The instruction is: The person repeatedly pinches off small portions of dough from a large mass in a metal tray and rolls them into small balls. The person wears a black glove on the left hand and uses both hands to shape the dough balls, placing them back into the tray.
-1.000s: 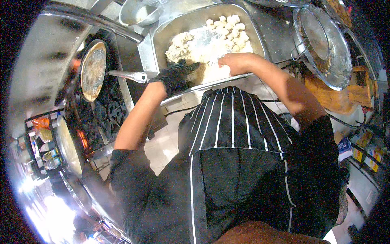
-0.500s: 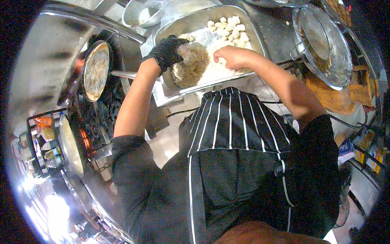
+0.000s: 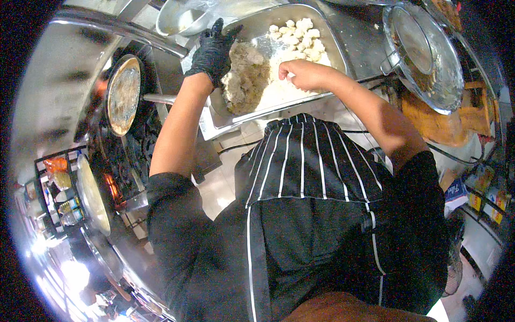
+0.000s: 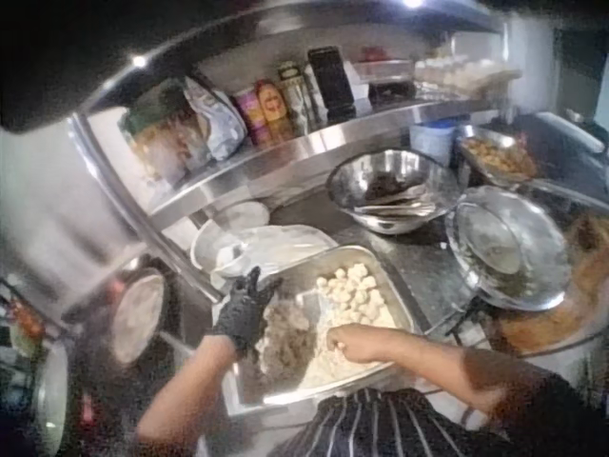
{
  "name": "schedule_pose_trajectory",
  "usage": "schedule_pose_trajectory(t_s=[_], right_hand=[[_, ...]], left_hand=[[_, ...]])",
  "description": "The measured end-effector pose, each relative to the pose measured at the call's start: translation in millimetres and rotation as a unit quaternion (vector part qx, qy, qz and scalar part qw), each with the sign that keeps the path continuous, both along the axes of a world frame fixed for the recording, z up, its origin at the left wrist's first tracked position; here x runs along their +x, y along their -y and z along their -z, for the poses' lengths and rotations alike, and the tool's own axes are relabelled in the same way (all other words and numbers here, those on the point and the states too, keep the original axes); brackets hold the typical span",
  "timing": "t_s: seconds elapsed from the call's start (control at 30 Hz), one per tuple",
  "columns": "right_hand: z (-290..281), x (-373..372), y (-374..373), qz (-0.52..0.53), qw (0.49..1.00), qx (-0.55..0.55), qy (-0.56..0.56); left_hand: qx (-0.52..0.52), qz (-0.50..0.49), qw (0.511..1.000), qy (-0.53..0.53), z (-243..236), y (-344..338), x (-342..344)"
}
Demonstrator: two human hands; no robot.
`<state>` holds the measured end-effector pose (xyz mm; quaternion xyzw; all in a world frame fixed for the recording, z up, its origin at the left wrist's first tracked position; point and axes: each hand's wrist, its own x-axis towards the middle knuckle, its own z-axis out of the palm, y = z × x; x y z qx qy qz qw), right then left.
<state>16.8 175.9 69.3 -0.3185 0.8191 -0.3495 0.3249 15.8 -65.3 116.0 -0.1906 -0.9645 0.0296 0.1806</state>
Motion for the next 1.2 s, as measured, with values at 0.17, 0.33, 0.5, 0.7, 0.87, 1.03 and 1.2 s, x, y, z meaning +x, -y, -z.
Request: schedule_pose_trajectory(t_s=[0.17,0.33,0.5,0.7,0.87,1.03,1.2], right_hand=[[10,-1,8,-0.117,0.979,0.129,-0.107],[4,11,25,-0.144,0.978,0.139,-0.054],[4,9,30,-0.161,0.972,0.160,-0.058],[9,1,16,-0.070,0.986,0.097,-0.120],[-8,4,6,0.023,0.996,0.091,-0.012],[-7,3,-7,0.094,0.988,-0.019,-0.117],[-9,4,-8,0.194,0.962,-0.070,-0.180]], left_hand=[[0.043,0.162,0.931,0.323,34,9,21],[0.001,0.138,0.889,0.437,55,-30,54],[0.011,0.040,0.920,0.389,47,-12,40],[0.162,0.001,0.973,0.167,34,-16,34],[-0.049,0.065,0.956,0.282,70,-44,25],[0.012,0.051,0.949,0.310,84,-25,45],[-0.116,-0.012,0.926,0.360,20,-29,31]])
